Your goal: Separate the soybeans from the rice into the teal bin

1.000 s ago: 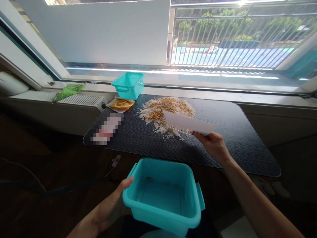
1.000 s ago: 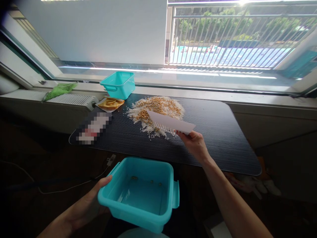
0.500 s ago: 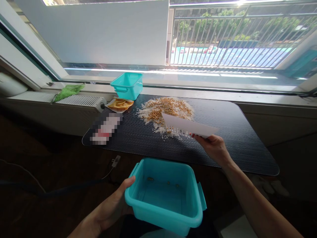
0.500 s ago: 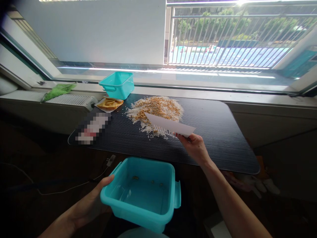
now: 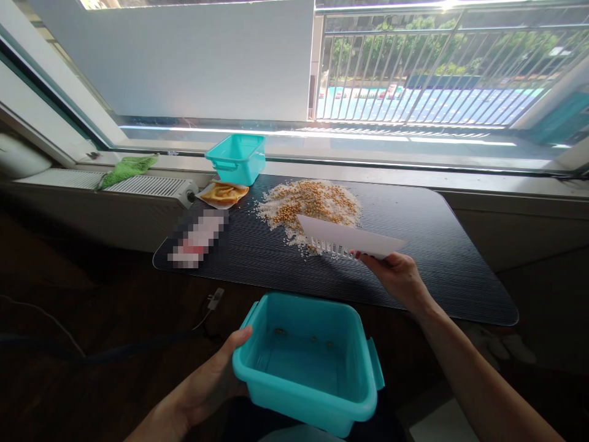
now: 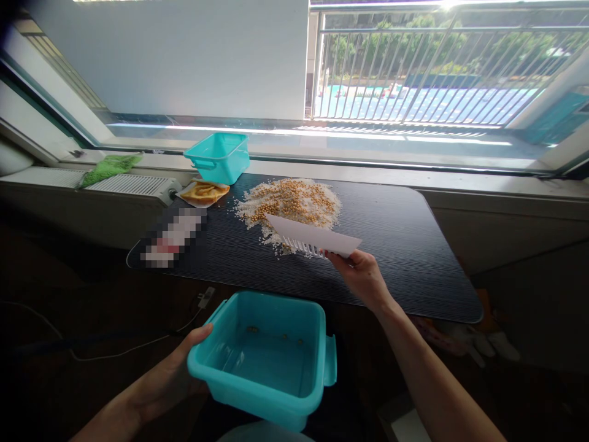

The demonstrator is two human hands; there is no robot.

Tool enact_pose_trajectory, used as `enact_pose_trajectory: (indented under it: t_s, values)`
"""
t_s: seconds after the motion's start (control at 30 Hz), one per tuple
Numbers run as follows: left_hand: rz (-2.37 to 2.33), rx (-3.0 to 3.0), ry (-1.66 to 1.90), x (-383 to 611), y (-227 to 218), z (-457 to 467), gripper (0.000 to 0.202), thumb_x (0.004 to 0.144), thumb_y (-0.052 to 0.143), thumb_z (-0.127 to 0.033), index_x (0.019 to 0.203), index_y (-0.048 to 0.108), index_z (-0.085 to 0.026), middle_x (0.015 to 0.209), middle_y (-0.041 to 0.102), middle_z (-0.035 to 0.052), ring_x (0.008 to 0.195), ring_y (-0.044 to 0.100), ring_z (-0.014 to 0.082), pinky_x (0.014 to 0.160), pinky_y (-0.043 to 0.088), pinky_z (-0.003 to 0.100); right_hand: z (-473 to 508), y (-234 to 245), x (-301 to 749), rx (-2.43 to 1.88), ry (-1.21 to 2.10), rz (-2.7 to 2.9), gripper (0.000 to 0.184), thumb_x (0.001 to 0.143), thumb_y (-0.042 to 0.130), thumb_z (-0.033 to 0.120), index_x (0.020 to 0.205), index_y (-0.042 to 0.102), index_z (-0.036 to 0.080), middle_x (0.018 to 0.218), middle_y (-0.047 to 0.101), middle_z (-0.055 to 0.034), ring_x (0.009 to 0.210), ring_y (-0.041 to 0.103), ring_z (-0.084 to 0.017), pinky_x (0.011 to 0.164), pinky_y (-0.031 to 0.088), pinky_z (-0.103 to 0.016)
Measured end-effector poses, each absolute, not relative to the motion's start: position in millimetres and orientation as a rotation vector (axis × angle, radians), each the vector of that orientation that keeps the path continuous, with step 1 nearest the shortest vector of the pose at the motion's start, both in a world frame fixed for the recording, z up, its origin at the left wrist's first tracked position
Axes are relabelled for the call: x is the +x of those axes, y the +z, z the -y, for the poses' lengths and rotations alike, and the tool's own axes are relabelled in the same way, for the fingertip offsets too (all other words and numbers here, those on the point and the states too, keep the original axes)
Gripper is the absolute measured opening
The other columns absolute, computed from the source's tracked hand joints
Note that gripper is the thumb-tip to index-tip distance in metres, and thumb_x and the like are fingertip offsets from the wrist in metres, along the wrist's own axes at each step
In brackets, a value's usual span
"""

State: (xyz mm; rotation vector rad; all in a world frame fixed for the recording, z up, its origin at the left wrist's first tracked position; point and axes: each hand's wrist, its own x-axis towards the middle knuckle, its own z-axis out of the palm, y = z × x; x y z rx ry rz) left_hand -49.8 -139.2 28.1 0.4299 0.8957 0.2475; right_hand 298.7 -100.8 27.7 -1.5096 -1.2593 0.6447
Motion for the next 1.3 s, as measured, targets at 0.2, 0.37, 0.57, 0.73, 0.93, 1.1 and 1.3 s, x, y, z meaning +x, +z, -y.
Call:
enact_pose_trajectory:
  t_s: [0.2,0.37,0.57,0.73,0.93,1.1,1.3]
  values:
    - [-0.886,0.413,0.269,-50.2,24.3,140.6,0.069,0.088,0.038,-0.060,0.144,0.039,-0.018,0.130,0.062,0.0152,0.122,0.053,0.0335,0.093,0.046,0.045,102.1,26.6,300.9,-1.498,0.646,1.264,0.029,0.071,0.073,0.046,0.085,0.078,0.021,0.086,0.077,-0.0033,0.084,0.071,-0.027,0.079,0.057,-0.039]
    - [-0.894,0.411,0.266,-50.4,23.3,140.4,0.070,0.088,0.039,-0.060,0.144,0.039,-0.018,0.130,0.061,0.0158,0.121,0.054,0.0339,0.093,0.045,0.046,106.8,25.4,303.7,-1.518,0.644,1.249,0.028,0.071,0.073,0.045,0.084,0.078,0.020,0.086,0.077,-0.0041,0.084,0.071,-0.027,0.080,0.057,-0.040]
    - [-0.893,0.411,0.255,-48.6,24.3,139.2,0.073,0.087,0.040,-0.060,0.146,0.034,-0.018,0.132,0.059,0.0169,0.121,0.054,0.0345,0.094,0.044,0.047,114.0,27.1,301.9,-1.496,0.662,1.247,0.029,0.069,0.074,0.046,0.082,0.078,0.020,0.083,0.076,-0.0044,0.081,0.071,-0.027,0.079,0.057,-0.041]
    - [-0.901,0.418,0.264,-48.5,25.1,139.1,0.073,0.086,0.042,-0.059,0.147,0.033,-0.020,0.133,0.059,0.0153,0.122,0.052,0.0342,0.094,0.044,0.047,104.5,31.4,297.7,-1.489,0.677,1.195,0.032,0.067,0.075,0.048,0.081,0.077,0.020,0.084,0.076,-0.0041,0.082,0.071,-0.027,0.083,0.055,-0.042]
    - [-0.891,0.427,0.257,-49.7,27.1,139.7,0.071,0.086,0.044,-0.059,0.146,0.035,-0.022,0.131,0.060,0.0146,0.121,0.053,0.0343,0.094,0.044,0.048,96.4,37.6,286.8,-1.458,0.744,1.217,0.033,0.064,0.076,0.051,0.074,0.076,0.019,0.076,0.076,-0.0039,0.077,0.070,-0.026,0.076,0.056,-0.039]
    - [-0.898,0.431,0.247,-48.7,28.3,138.7,0.070,0.087,0.039,-0.060,0.143,0.039,-0.019,0.129,0.062,0.0155,0.120,0.053,0.0334,0.093,0.044,0.046,99.1,39.0,287.9,-1.450,0.744,1.215,0.030,0.066,0.076,0.049,0.074,0.076,0.019,0.079,0.076,-0.0038,0.080,0.070,-0.026,0.080,0.055,-0.039]
    - [-0.889,0.431,0.236,-47.4,31.2,137.4,0.071,0.086,0.041,-0.061,0.143,0.040,-0.019,0.129,0.062,0.0159,0.120,0.053,0.0341,0.094,0.043,0.047,102.0,35.1,289.9,-1.466,0.762,1.215,0.031,0.064,0.078,0.048,0.076,0.077,0.019,0.078,0.076,-0.0042,0.077,0.071,-0.026,0.077,0.056,-0.039]
